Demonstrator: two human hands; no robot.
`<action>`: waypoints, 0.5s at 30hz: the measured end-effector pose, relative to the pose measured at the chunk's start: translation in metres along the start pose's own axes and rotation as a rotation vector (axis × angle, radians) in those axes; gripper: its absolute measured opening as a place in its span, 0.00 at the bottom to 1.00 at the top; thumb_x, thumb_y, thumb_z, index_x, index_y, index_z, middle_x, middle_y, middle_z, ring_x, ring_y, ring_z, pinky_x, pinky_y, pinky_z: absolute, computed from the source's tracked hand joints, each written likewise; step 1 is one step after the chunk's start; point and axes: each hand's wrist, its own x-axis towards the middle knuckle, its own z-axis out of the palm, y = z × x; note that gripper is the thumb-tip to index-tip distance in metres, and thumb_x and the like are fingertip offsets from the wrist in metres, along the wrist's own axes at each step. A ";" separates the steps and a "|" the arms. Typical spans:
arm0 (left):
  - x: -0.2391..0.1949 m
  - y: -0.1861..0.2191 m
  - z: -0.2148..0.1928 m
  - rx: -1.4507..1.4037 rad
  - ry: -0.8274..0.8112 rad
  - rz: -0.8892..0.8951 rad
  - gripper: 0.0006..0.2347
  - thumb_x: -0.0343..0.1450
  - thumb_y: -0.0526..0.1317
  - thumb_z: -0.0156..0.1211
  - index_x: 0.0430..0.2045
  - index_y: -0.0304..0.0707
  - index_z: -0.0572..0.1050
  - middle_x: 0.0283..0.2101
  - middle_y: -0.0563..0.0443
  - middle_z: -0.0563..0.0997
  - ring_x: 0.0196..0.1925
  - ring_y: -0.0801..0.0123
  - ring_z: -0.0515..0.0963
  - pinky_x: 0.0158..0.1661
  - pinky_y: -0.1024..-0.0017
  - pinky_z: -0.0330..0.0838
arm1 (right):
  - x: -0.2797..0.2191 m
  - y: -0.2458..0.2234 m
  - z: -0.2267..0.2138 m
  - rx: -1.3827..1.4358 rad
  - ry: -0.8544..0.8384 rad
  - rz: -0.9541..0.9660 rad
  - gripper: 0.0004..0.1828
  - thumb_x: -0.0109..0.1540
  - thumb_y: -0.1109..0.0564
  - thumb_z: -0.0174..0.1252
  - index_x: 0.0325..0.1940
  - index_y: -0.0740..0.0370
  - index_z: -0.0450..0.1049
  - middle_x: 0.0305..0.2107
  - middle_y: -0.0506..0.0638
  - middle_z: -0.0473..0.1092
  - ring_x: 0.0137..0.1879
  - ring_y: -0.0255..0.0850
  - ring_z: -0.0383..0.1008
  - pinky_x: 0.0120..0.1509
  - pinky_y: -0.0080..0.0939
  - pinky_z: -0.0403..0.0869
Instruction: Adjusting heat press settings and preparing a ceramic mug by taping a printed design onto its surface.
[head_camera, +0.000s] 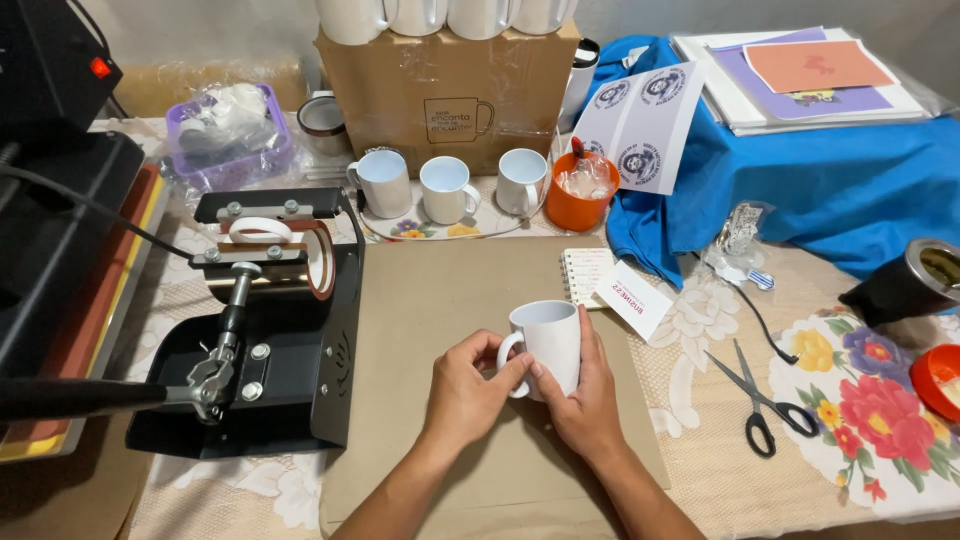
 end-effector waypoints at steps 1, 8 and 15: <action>0.002 -0.003 0.002 0.001 -0.004 -0.003 0.07 0.71 0.43 0.78 0.27 0.45 0.85 0.28 0.61 0.89 0.35 0.77 0.84 0.45 0.75 0.80 | 0.000 0.000 0.000 0.000 0.001 0.005 0.57 0.64 0.36 0.64 0.91 0.57 0.49 0.76 0.62 0.65 0.77 0.56 0.70 0.76 0.54 0.70; 0.012 -0.024 0.009 -0.059 0.022 0.012 0.10 0.73 0.42 0.79 0.26 0.44 0.81 0.26 0.61 0.83 0.30 0.79 0.77 0.37 0.76 0.75 | 0.007 0.008 0.001 -0.080 -0.021 -0.024 0.56 0.65 0.35 0.63 0.90 0.61 0.50 0.77 0.63 0.64 0.80 0.58 0.68 0.77 0.56 0.69; 0.010 -0.032 0.009 -0.027 0.040 -0.007 0.11 0.72 0.46 0.80 0.25 0.48 0.81 0.26 0.65 0.83 0.31 0.80 0.77 0.38 0.76 0.73 | 0.006 0.010 -0.002 -0.132 -0.028 -0.081 0.56 0.64 0.36 0.65 0.90 0.60 0.51 0.78 0.63 0.65 0.80 0.58 0.70 0.77 0.55 0.70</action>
